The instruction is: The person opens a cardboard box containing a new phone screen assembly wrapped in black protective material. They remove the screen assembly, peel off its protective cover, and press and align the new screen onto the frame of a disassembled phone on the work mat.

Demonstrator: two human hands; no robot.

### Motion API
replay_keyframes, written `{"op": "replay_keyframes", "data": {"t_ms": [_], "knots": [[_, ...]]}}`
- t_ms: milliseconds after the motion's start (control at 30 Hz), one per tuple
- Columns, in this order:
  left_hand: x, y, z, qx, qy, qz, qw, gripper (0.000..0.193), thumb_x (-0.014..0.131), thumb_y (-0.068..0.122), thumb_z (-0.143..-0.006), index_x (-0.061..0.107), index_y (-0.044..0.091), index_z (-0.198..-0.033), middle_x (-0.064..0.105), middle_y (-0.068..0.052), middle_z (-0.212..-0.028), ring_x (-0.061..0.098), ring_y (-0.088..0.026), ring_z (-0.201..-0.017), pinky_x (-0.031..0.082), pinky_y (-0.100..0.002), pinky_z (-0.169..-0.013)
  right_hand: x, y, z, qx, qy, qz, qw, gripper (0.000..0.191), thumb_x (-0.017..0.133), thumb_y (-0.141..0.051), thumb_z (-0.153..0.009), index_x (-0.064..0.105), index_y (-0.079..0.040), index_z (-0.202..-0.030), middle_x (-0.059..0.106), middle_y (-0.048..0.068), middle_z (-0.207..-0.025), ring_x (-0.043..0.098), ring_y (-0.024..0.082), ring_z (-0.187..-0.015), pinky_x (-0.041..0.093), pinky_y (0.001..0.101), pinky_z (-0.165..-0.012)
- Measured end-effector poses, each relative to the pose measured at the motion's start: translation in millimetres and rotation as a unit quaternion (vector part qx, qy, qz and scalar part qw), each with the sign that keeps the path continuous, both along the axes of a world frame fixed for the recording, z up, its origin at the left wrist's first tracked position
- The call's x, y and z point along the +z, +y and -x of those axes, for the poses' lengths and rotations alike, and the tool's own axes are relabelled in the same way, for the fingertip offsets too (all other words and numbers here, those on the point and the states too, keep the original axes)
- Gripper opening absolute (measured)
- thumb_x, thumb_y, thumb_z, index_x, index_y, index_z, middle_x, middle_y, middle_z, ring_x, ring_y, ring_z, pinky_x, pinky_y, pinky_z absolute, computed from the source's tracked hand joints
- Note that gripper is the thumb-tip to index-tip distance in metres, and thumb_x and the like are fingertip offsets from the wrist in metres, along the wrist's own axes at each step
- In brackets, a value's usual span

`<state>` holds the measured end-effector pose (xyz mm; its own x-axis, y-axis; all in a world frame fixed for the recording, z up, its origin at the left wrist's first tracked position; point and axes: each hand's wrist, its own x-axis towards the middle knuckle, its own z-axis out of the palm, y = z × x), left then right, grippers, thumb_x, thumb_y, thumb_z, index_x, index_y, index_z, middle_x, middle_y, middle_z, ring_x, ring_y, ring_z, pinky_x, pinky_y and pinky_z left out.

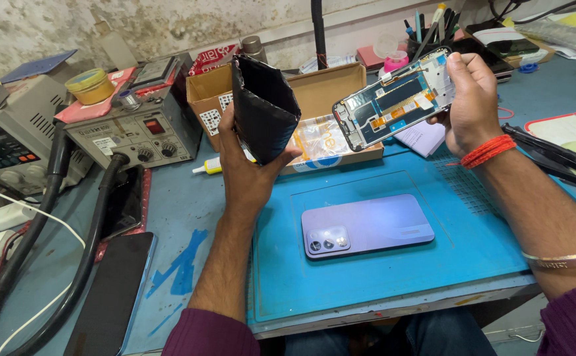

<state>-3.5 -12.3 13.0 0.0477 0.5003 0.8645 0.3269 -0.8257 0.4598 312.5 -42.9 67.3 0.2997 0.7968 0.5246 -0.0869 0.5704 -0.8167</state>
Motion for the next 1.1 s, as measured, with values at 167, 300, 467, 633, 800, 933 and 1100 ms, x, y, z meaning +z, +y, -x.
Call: {"op": "replay_keyframes", "data": {"t_ms": [167,300,467,633,800,933,1100], "knots": [[-0.6,0.4,0.3,0.003,0.002,-0.005,1.0,0.113,0.099,0.039,-0.072,0.031,0.006,-0.156,0.048,-0.018,-0.15,0.052,-0.033,-0.141,0.045,-0.045,-0.119,0.3,0.0,0.0,0.0,-0.007,-0.003,1.0,0.02,0.043,-0.028,-0.119,0.05,-0.01,-0.116,0.072,0.007,-0.104,0.075,0.014,-0.083,0.057,0.0226,-0.051],[-0.9,0.4,0.4,0.017,0.005,-0.004,1.0,0.113,0.099,0.039,-0.072,0.031,0.006,-0.155,0.049,-0.018,-0.148,0.052,-0.033,-0.14,0.045,-0.045,-0.117,-0.8,-0.6,-1.0,0.015,0.0,-0.007,1.0,0.021,0.043,-0.028,-0.12,0.05,-0.009,-0.115,0.071,0.006,-0.102,0.074,0.013,-0.081,0.056,0.023,-0.05],[-0.6,0.2,0.4,0.02,0.006,0.0,1.0,0.11,0.099,0.039,-0.072,0.033,0.007,-0.154,0.05,-0.018,-0.148,0.052,-0.033,-0.138,0.045,-0.045,-0.116,-2.0,-1.2,-1.9,0.023,0.007,-0.003,1.0,0.02,0.042,-0.028,-0.12,0.049,-0.01,-0.116,0.071,0.005,-0.101,0.073,0.012,-0.079,0.052,0.0221,-0.049],[0.1,-0.3,0.6,-0.001,-0.003,0.008,1.0,0.106,0.098,0.039,-0.074,0.034,0.008,-0.152,0.051,-0.017,-0.146,0.054,-0.03,-0.135,0.048,-0.044,-0.114,-2.4,-0.4,-2.5,0.011,-0.007,0.0,1.0,0.021,0.04,-0.029,-0.119,0.049,-0.01,-0.117,0.071,0.005,-0.101,0.073,0.011,-0.078,0.052,0.0216,-0.048],[1.8,-1.0,-0.2,-0.028,-0.012,0.019,0.999,0.098,0.096,0.038,-0.076,0.037,0.009,-0.149,0.056,-0.014,-0.14,0.06,-0.027,-0.129,0.052,-0.042,-0.11,-2.9,0.2,-3.2,0.012,-0.01,-0.007,1.0,0.022,0.041,-0.029,-0.12,0.05,-0.009,-0.116,0.071,0.007,-0.102,0.074,0.013,-0.082,0.056,0.023,-0.052],[2.7,-2.2,-0.5,-0.034,-0.012,0.015,0.999,0.095,0.096,0.036,-0.077,0.038,0.01,-0.148,0.06,-0.013,-0.136,0.062,-0.026,-0.126,0.054,-0.041,-0.107,-2.9,-0.2,-3.0,0.006,-0.013,-0.002,1.0,0.021,0.041,-0.03,-0.119,0.05,-0.01,-0.116,0.071,0.007,-0.102,0.074,0.013,-0.08,0.054,0.0222,-0.049],[3.7,-2.4,-0.9,-0.057,-0.017,0.01,0.998,0.09,0.097,0.033,-0.078,0.04,0.01,-0.145,0.066,-0.012,-0.128,0.068,-0.024,-0.119,0.057,-0.039,-0.103,-1.4,0.3,-1.4,0.009,0.007,0.0,1.0,0.02,0.042,-0.028,-0.119,0.049,-0.01,-0.116,0.071,0.006,-0.105,0.076,0.013,-0.085,0.059,0.0236,-0.054]]}}
